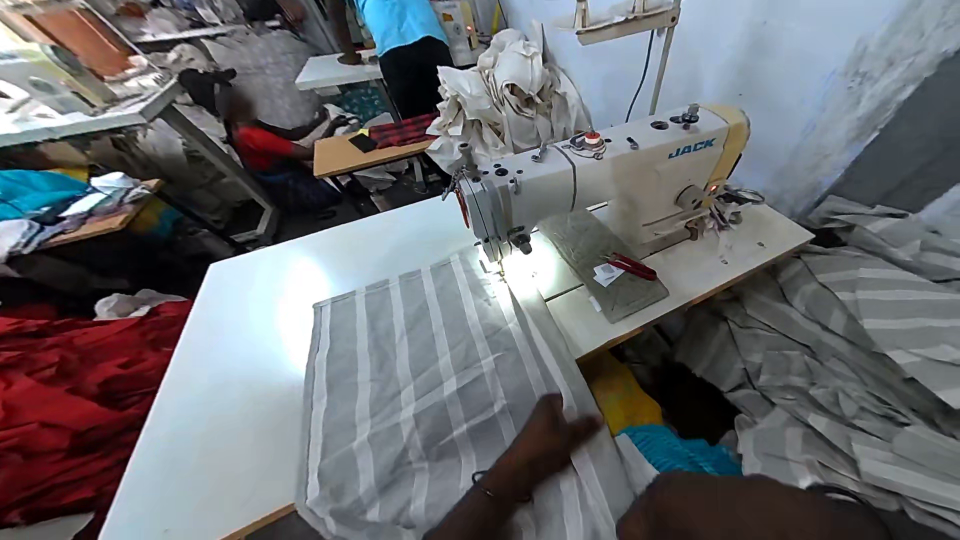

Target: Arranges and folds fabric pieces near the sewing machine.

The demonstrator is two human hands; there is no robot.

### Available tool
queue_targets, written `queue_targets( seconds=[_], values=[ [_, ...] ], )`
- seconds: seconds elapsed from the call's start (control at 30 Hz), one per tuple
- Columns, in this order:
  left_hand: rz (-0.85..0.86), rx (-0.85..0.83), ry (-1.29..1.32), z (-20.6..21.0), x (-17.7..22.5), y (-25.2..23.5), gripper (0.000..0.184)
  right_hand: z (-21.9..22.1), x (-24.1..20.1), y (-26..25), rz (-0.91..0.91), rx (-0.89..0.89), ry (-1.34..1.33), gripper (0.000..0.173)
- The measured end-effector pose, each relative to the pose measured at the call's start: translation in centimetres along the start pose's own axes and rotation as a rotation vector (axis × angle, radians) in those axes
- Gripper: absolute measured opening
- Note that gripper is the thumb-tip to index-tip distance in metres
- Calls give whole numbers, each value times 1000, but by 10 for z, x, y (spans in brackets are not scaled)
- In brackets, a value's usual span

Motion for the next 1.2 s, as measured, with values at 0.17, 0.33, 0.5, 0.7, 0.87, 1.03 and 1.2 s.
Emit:
queue_targets(
  seconds=[0.17, 0.33, 0.5, 0.7, 0.87, 1.03, 1.2],
  values=[
    [138, -191, -239, 5, -46, 15, 18, -47, 97, -32, 465, 744, 53, 33],
    [195, -220, -394, 18, -30, 12, 27, -42, 143, -102, 791, 496, 105, 56],
    [107, -240, -586, 16, -32, 6, 33, -22, 134, -96, 804, 351, 177, 50],
    [257, -349, -585, 6, -28, -2, 45, -6, 120, -83, 827, 267, 164, 56],
    [369, -489, -387, 0, -29, -2, 48, -11, 114, -84, 866, 192, 118, 57],
    [553, -540, -291, -9, -33, -7, 22, -15, 116, -84, 889, 176, 153, 62],
    [616, -269, -278, -19, -32, -23, 23, -33, 125, -93, 859, 204, 174, 56]
  ],
)
Point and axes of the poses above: each hand's wrist, its own y-axis away from the middle knuckle, its own z-axis out of the palm, x = y × z, the point moved 5 cm from there along -y, towards the middle knuckle, and after that the axes turned 1 degree about x, right-handed, at the moved point
